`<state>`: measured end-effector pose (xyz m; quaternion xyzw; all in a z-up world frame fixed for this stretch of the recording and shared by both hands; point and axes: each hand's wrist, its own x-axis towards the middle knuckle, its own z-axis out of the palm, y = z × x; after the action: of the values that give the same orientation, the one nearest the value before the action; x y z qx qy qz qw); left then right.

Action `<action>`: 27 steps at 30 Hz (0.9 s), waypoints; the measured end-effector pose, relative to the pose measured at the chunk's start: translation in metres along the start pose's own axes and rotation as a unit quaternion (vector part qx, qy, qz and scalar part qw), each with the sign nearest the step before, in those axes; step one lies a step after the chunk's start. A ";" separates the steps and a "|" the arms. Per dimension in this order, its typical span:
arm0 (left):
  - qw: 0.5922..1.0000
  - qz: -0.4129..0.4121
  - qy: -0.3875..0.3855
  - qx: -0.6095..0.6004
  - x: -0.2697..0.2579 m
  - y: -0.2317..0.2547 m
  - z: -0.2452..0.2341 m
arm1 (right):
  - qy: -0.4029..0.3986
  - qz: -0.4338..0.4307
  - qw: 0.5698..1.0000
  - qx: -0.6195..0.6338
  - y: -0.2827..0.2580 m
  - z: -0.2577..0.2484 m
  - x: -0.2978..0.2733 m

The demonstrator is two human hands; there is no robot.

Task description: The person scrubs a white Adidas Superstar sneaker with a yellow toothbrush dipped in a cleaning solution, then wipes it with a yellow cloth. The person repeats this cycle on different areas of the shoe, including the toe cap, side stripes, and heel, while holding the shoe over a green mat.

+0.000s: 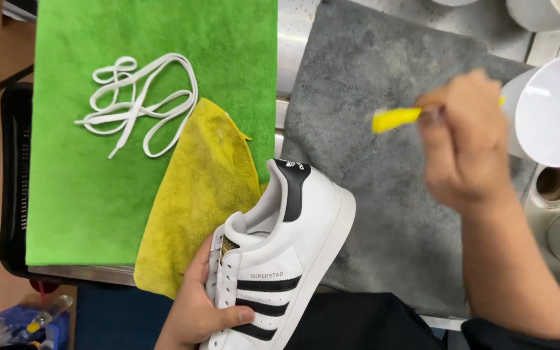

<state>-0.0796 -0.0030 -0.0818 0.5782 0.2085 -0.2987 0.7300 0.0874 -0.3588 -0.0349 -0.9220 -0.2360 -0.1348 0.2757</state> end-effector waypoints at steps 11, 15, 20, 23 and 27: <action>0.997 0.032 -0.035 -0.068 0.005 -0.004 0.000 | 0.023 -0.018 0.988 0.149 -0.009 0.044 -0.044; 0.997 0.052 -0.045 -0.046 0.006 0.000 0.003 | 0.025 -0.048 0.988 0.144 -0.002 0.047 -0.033; 0.998 0.055 -0.020 -0.034 0.007 -0.005 0.005 | 0.000 -0.182 0.977 0.107 -0.019 0.043 -0.024; 0.997 0.053 -0.026 -0.043 0.007 0.002 0.009 | -0.048 -0.229 0.967 0.100 -0.020 0.036 -0.018; 0.997 0.060 -0.030 -0.046 0.006 0.000 0.010 | -0.035 -0.205 0.973 0.103 -0.015 0.040 -0.013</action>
<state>-0.0758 -0.0139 -0.0830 0.5461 0.1647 -0.2618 0.7785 0.0737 -0.3295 -0.0660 -0.8247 -0.4422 -0.1312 0.3274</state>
